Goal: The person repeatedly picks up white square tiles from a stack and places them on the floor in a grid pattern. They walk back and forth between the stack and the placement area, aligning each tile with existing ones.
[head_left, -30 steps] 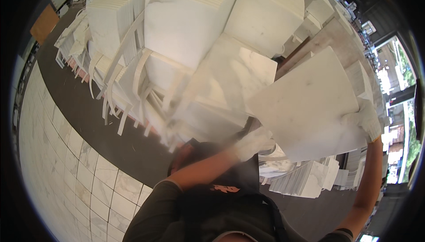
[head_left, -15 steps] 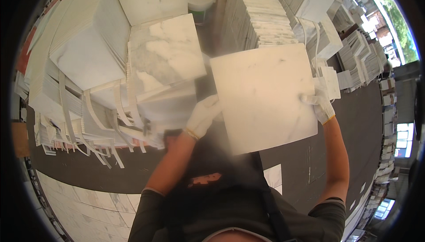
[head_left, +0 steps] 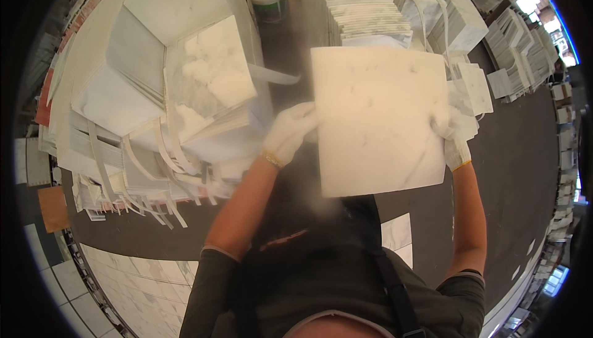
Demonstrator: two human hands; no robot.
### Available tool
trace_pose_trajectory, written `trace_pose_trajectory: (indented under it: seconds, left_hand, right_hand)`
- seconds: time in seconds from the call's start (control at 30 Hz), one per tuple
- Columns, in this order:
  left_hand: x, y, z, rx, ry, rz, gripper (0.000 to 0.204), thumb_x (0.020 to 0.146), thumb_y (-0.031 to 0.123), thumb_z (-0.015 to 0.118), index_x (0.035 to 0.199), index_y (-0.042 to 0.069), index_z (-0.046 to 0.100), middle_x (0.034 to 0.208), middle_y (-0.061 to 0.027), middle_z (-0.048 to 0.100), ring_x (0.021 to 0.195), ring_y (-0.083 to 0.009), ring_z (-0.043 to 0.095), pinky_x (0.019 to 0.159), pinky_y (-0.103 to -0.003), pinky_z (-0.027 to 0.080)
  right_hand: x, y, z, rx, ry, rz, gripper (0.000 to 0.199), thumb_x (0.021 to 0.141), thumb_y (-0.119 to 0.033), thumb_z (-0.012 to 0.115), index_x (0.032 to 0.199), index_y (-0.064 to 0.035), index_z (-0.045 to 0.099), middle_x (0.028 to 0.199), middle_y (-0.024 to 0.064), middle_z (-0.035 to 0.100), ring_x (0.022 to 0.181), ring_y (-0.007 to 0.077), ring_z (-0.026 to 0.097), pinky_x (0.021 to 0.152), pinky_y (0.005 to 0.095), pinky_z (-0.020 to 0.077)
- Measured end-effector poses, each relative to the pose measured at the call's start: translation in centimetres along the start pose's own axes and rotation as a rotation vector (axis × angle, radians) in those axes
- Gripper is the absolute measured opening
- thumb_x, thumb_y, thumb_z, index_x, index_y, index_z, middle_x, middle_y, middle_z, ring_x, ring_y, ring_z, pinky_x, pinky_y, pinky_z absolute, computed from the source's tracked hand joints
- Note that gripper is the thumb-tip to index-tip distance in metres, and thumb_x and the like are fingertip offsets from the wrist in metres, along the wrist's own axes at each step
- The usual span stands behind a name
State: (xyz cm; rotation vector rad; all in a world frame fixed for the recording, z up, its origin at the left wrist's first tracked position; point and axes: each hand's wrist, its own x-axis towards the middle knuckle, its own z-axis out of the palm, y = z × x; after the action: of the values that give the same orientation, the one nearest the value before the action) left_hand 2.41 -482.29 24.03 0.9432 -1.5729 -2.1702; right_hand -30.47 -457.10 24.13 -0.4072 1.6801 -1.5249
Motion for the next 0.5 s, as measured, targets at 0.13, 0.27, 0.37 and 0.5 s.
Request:
trace_pose_trajectory:
  seconds: [0.13,0.27,0.37,0.5]
  left_hand:
    - [0.4,0.5,1.1,0.061,0.056,0.028,0.04,0.098,0.021,0.069,0.127,-0.006,0.066,0.121,-0.0077,0.07,0.111,-0.0126,0.062,0.099,-0.027,0.047]
    - [0.0,0.9,0.7,0.029,0.104,0.004,0.04,0.097,0.022,0.07,0.126,-0.005,0.067,0.12,-0.0065,0.07,0.113,-0.0117,0.06,0.1,-0.027,0.045]
    - [-0.3,0.6,-0.4,0.042,0.127,0.043,0.039,0.097,0.021,0.069,0.125,-0.006,0.067,0.119,-0.0065,0.07,0.111,-0.0114,0.06,0.099,-0.027,0.045]
    - [-1.1,-1.1,-2.6,0.071,0.213,0.082,0.038,0.097,0.02,0.066,0.124,-0.007,0.067,0.115,-0.0054,0.07,0.104,-0.0107,0.062,0.091,-0.026,0.047]
  right_hand:
    - [0.2,1.2,-0.3,0.114,0.027,0.028,0.043,0.092,-0.014,0.07,0.13,0.0054,0.061,0.125,0.0104,0.066,0.117,0.0199,0.062,0.104,0.0324,0.0489]
    - [-0.1,1.9,1.0,0.132,-0.009,0.078,0.041,0.096,-0.019,0.068,0.126,0.0076,0.063,0.121,0.0103,0.067,0.114,0.0182,0.062,0.101,0.0304,0.0478]
    - [-0.1,2.4,2.6,0.121,0.003,0.099,0.041,0.097,-0.022,0.069,0.124,0.0079,0.064,0.118,0.0083,0.068,0.108,0.0149,0.062,0.096,0.0293,0.048]
    - [-0.1,3.4,4.4,0.103,-0.002,0.106,0.042,0.1,-0.027,0.066,0.123,0.0086,0.064,0.114,0.0064,0.067,0.102,0.0125,0.061,0.089,0.0289,0.0487]
